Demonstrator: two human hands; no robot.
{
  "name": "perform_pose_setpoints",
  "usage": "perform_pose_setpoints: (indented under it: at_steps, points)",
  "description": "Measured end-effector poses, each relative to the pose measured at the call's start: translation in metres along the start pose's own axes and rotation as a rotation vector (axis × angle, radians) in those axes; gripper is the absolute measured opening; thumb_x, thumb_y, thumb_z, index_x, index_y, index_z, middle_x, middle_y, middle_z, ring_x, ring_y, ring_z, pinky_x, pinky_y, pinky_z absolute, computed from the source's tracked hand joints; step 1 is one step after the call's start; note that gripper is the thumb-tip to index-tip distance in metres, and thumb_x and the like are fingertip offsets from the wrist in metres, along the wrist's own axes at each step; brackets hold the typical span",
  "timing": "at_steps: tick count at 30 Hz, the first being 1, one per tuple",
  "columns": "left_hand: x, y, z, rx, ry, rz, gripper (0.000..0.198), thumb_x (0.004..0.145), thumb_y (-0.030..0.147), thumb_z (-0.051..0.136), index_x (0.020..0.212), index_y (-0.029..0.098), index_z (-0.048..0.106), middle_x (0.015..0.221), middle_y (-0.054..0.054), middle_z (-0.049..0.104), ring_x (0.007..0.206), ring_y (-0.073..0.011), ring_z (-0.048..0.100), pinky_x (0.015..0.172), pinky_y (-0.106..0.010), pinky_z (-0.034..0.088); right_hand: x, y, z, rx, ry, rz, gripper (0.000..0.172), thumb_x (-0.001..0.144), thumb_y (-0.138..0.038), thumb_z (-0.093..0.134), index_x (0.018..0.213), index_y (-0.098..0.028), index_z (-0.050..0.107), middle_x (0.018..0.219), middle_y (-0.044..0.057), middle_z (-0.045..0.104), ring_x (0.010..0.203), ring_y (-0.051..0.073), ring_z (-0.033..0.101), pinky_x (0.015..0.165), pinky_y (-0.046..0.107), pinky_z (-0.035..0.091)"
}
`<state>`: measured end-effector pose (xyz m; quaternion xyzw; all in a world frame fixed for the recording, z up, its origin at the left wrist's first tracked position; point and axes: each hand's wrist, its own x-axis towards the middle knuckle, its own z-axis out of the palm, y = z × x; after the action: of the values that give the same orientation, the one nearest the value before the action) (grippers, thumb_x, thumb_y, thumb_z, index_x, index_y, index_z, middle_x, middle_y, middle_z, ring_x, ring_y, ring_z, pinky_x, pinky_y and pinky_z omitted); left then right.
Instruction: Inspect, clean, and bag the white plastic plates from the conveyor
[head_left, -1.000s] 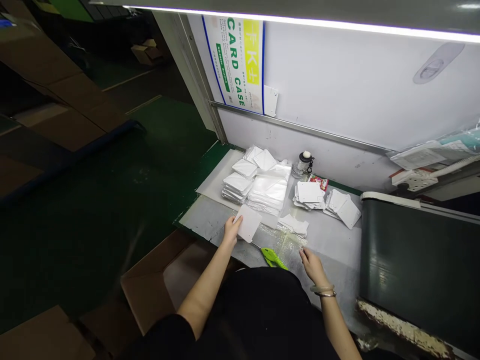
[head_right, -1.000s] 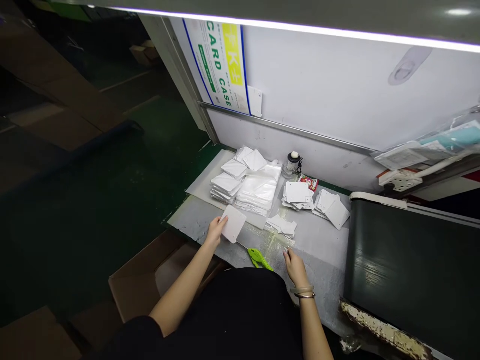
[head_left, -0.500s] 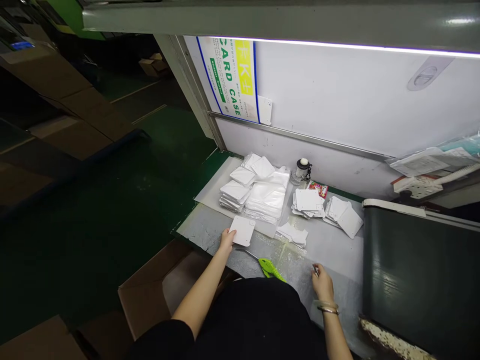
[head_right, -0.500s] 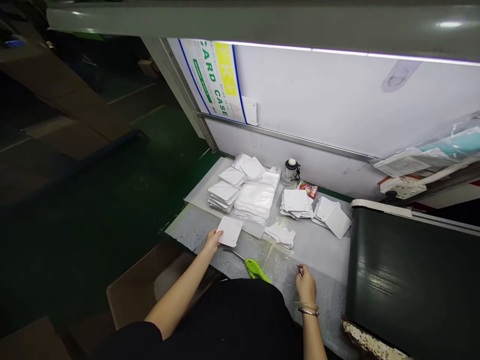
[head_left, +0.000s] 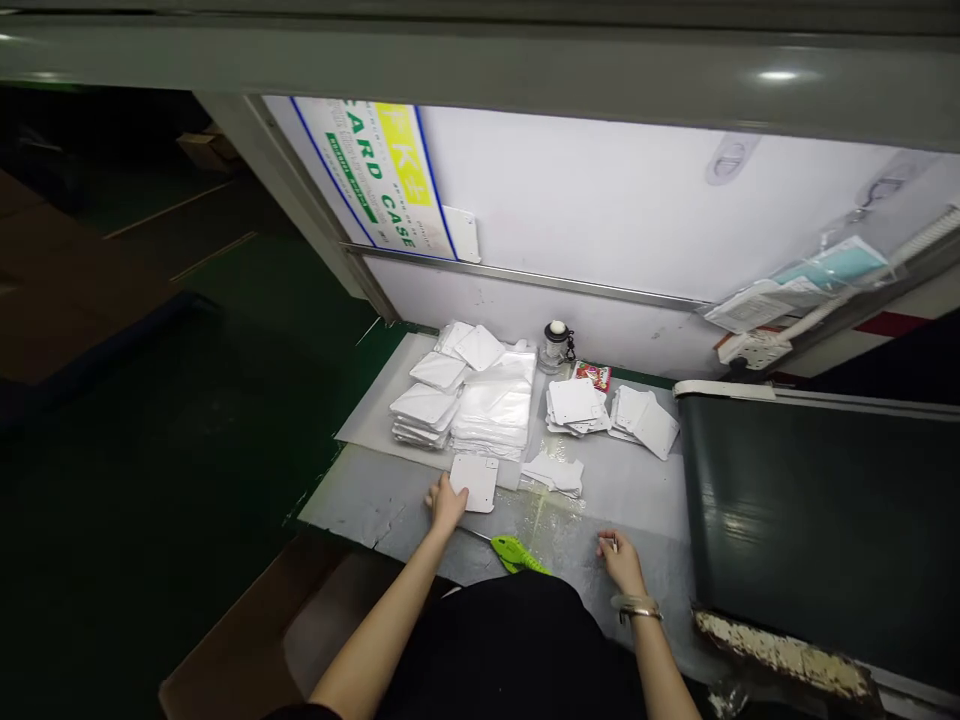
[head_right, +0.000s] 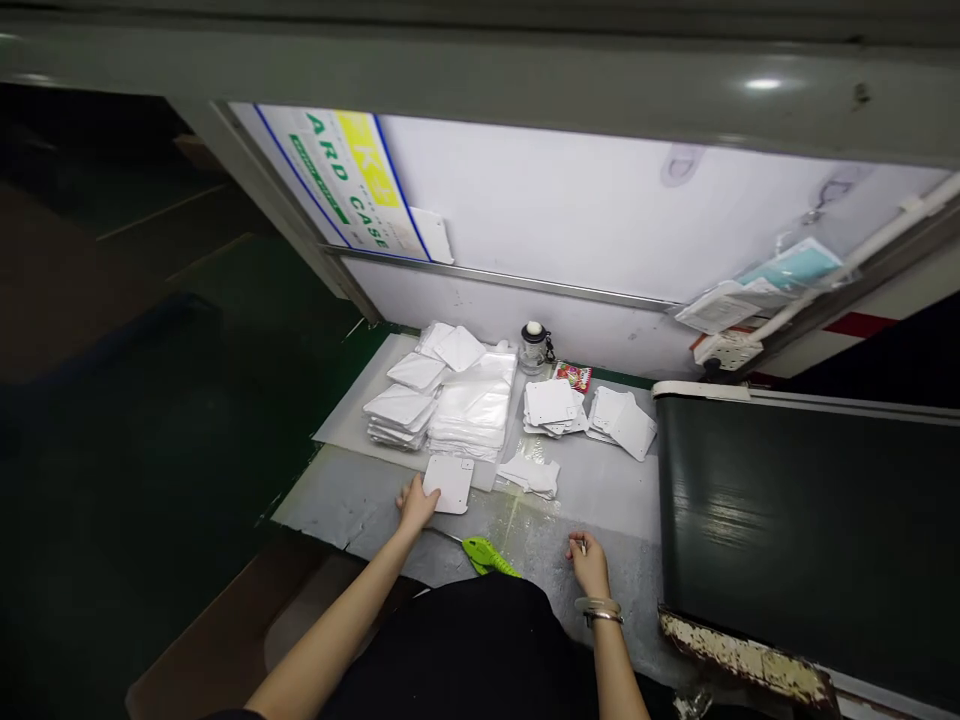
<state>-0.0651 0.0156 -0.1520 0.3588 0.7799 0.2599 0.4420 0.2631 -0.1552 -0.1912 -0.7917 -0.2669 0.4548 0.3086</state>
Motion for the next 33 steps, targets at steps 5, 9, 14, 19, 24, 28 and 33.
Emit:
perform_pose_setpoints:
  at_steps: [5, 9, 14, 19, 24, 28, 33]
  points:
    - [-0.019, 0.048, 0.024, 0.401, -0.105, 0.421, 0.057, 0.073, 0.015, 0.061, 0.129, 0.016, 0.048, 0.149, -0.019, 0.025, 0.141, -0.0383, 0.015, 0.109, -0.058, 0.020, 0.006, 0.011, 0.020, 0.167, -0.034, 0.133, 0.036, 0.073, -0.053, 0.058, 0.083, -0.018, 0.056, 0.044, -0.011, 0.041, 0.036, 0.008, 0.039, 0.038, 0.020, 0.031]
    - [-0.021, 0.108, 0.069, 0.606, -0.265, 0.754, 0.061, 0.073, 0.022, 0.064, 0.132, 0.018, 0.046, 0.152, -0.016, 0.020, 0.142, -0.0335, 0.016, 0.112, -0.049, 0.022, 0.012, 0.015, 0.035, 0.179, -0.087, 0.228, 0.032, 0.087, -0.045, 0.055, 0.072, -0.017, 0.051, 0.044, -0.013, 0.036, 0.032, 0.004, 0.031, 0.034, 0.017, 0.025]
    - [-0.016, 0.178, 0.144, 0.796, -0.377, 1.010, 0.077, 0.072, 0.037, 0.068, 0.139, 0.018, 0.035, 0.156, -0.014, 0.011, 0.143, -0.0354, 0.006, 0.115, -0.049, 0.010, 0.018, 0.009, 0.048, 0.140, -0.069, 0.308, 0.027, 0.092, -0.037, 0.054, 0.079, -0.013, 0.056, 0.056, -0.009, 0.047, 0.039, 0.002, 0.038, 0.038, 0.015, 0.033]
    - [-0.001, 0.212, 0.197, 0.902, -0.457, 0.993, 0.117, 0.049, 0.050, 0.081, 0.144, 0.013, 0.024, 0.153, -0.026, 0.010, 0.141, -0.0452, 0.003, 0.107, -0.067, 0.003, 0.021, 0.001, 0.052, 0.146, -0.049, 0.378, 0.024, 0.092, -0.036, 0.054, 0.090, -0.013, 0.059, 0.071, -0.003, 0.057, 0.052, 0.005, 0.051, 0.047, 0.019, 0.045]
    - [0.011, 0.219, 0.201, 0.863, -0.580, 0.985, 0.130, 0.030, 0.039, 0.088, 0.143, 0.019, 0.028, 0.148, -0.023, 0.027, 0.139, -0.0420, 0.018, 0.111, -0.059, 0.005, 0.020, -0.003, 0.054, 0.194, -0.029, 0.404, 0.022, 0.091, -0.034, 0.055, 0.091, -0.013, 0.059, 0.075, -0.002, 0.059, 0.056, 0.006, 0.054, 0.051, 0.020, 0.048]
    - [0.004, 0.219, 0.182, 0.697, -0.641, 0.974, 0.121, 0.034, 0.038, 0.085, 0.142, 0.024, 0.033, 0.147, -0.015, 0.027, 0.138, -0.0385, 0.020, 0.113, -0.050, 0.015, 0.020, -0.007, 0.056, 0.260, -0.013, 0.401, 0.022, 0.091, -0.034, 0.056, 0.089, -0.012, 0.059, 0.074, -0.003, 0.059, 0.055, 0.006, 0.054, 0.050, 0.020, 0.047]
    - [-0.023, 0.204, 0.131, 0.335, -0.659, 0.807, 0.093, 0.063, 0.055, 0.068, 0.142, 0.019, 0.032, 0.141, -0.014, 0.039, 0.133, -0.0337, 0.035, 0.108, -0.048, 0.029, 0.012, -0.011, 0.048, 0.357, 0.033, 0.294, 0.025, 0.089, -0.036, 0.057, 0.078, -0.013, 0.056, 0.061, -0.007, 0.052, 0.045, 0.004, 0.044, 0.044, 0.017, 0.039]
